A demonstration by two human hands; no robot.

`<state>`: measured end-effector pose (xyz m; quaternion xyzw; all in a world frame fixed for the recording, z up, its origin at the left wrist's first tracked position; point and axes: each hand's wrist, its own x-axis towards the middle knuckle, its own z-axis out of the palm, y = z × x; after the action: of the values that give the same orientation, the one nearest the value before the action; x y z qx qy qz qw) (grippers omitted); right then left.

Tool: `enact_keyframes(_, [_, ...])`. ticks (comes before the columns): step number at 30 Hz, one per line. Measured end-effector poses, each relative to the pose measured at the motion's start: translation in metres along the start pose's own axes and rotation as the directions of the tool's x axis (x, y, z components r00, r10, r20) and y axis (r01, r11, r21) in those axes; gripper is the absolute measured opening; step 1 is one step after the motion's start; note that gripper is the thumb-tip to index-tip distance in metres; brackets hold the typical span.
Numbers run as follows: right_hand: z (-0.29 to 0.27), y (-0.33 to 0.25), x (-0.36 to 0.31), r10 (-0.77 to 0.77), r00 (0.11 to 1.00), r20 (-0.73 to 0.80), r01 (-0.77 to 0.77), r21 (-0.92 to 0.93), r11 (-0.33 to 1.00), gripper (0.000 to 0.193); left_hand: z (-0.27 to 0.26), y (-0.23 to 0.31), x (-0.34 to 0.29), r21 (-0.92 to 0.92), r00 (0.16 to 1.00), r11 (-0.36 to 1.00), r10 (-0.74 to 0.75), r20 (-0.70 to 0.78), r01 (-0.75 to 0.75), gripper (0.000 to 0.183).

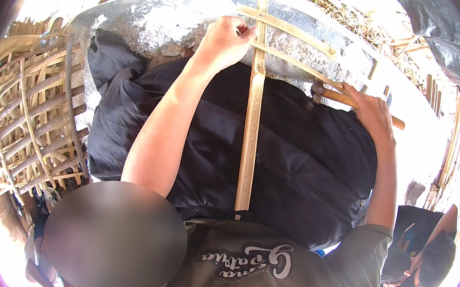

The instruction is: The person assembles a bamboo structure by positioning thin bamboo strips and securing them with a hammer and nails. They repeatedly adjust the strips and hammer them into place on a partially built frame.

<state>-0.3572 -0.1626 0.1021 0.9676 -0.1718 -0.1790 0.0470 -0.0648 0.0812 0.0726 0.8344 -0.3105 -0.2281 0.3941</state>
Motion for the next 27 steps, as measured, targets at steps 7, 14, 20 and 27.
enact_keyframes(7, [-0.004,-0.003,-0.002,-0.005,0.999,-0.054,0.006,0.016,1.0,0.067,0.008,-0.007,0.002,0.001,0.999,0.999,0.038,-0.029,-0.038,0.036])
enact_keyframes(14, [-0.001,-0.005,0.001,0.001,0.999,-0.046,-0.002,-0.028,1.0,0.071,0.007,-0.01,0.004,0.03,1.0,0.999,0.01,-0.001,-0.01,0.033])
enact_keyframes(20, [0.001,-0.004,0.002,-0.017,0.999,-0.038,0.015,-0.039,0.999,0.075,0.01,-0.013,0.003,0.026,0.999,0.999,0.026,-0.022,-0.025,0.032])
enact_keyframes(27, [0.006,-0.001,0.0,-0.076,0.99,-0.119,0.071,-0.051,0.996,0.078,0.012,-0.011,0.002,0.032,0.999,0.999,0.005,-0.033,-0.004,0.034])
